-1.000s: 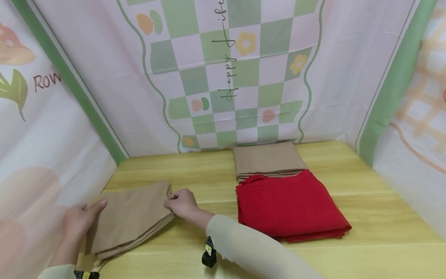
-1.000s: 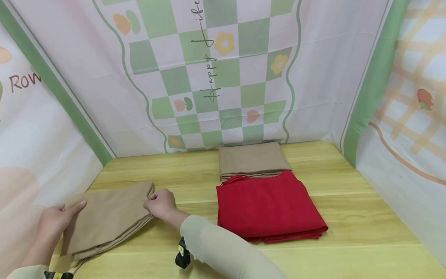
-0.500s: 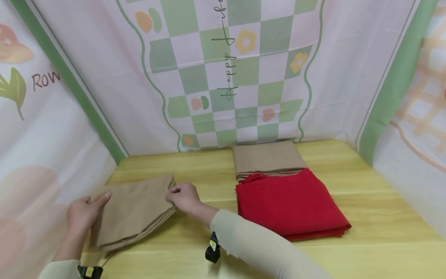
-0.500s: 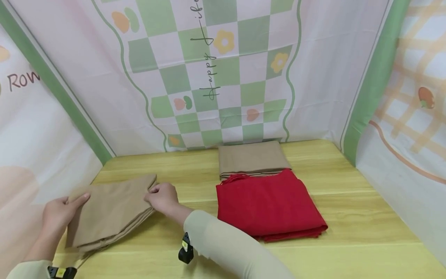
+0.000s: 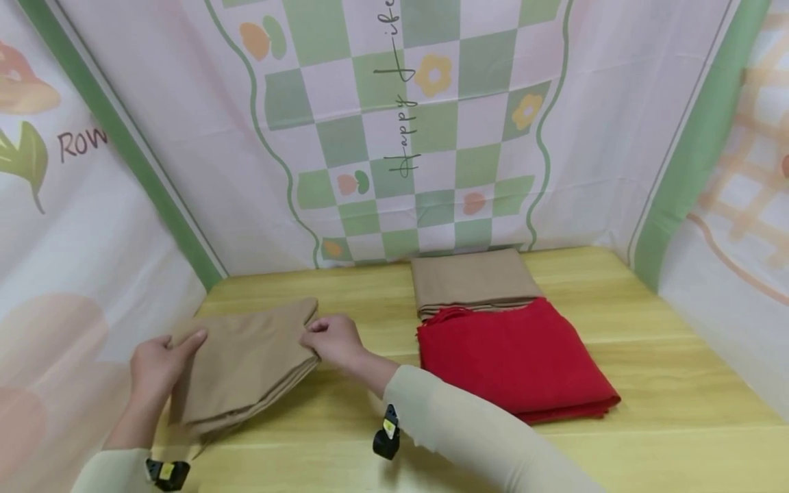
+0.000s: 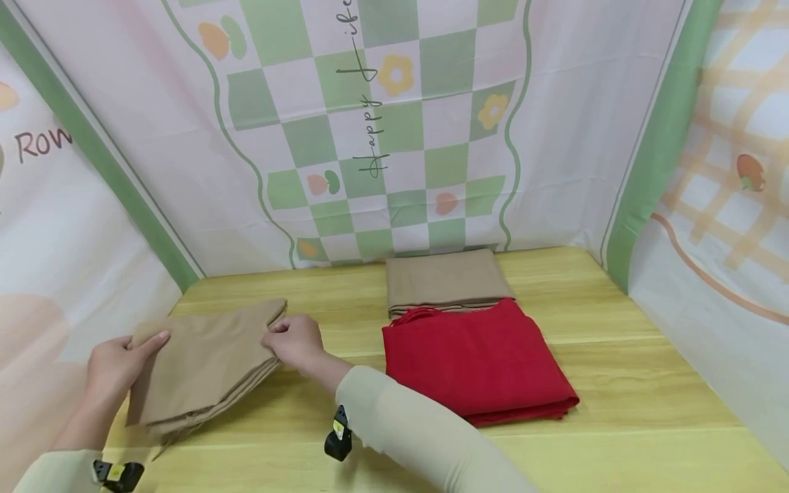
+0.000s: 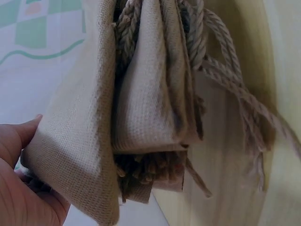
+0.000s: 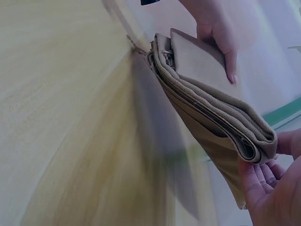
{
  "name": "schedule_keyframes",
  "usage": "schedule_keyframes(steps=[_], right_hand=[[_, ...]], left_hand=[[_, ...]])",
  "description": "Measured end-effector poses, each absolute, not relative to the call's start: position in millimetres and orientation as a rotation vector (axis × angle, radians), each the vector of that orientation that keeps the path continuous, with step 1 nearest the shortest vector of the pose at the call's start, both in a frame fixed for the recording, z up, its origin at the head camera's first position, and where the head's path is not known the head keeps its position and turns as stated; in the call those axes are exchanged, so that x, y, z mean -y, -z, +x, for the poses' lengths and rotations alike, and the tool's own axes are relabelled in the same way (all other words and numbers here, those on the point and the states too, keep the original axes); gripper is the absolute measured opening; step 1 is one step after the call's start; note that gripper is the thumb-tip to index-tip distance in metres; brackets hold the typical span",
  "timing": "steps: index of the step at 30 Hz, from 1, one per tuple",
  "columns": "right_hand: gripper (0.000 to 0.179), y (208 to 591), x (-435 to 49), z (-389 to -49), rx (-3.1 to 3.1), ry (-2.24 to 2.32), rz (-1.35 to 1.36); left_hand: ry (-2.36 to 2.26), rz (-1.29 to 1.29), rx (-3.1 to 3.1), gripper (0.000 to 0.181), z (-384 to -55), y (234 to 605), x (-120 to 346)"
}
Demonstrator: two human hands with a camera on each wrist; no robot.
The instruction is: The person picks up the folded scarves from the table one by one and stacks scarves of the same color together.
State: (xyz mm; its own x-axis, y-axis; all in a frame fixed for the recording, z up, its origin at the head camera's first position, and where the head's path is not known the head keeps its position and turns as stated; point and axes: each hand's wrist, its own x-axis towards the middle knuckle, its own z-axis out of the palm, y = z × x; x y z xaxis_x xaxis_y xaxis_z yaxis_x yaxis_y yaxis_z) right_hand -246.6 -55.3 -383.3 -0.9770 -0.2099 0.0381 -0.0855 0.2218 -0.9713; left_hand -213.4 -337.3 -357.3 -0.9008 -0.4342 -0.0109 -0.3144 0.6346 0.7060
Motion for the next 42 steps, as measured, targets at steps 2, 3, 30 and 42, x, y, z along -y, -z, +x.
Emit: schedule_keyframes(steps=[2,3,30,42], right_hand=[[0.007,381.4,53.2,-246.8,-2.364,1.880,-0.274],[0.006,380.7,52.1,-247.0,-2.360,1.882,-0.270],[0.015,371.1,17.5,-242.4,-2.371,1.921,-0.202],[0.016,373.9,-1.2,-238.6,-2.454,1.897,-0.227]], left_hand=[[1.111,0.606,2.690,0.096,-215.3,356.3,335.9],[1.107,0.600,2.689,0.095,-216.0,355.8,335.1],[1.097,0.443,2.661,0.078,-234.8,347.0,305.3],[1.138,0.384,2.694,0.084,-242.2,351.0,290.2]])
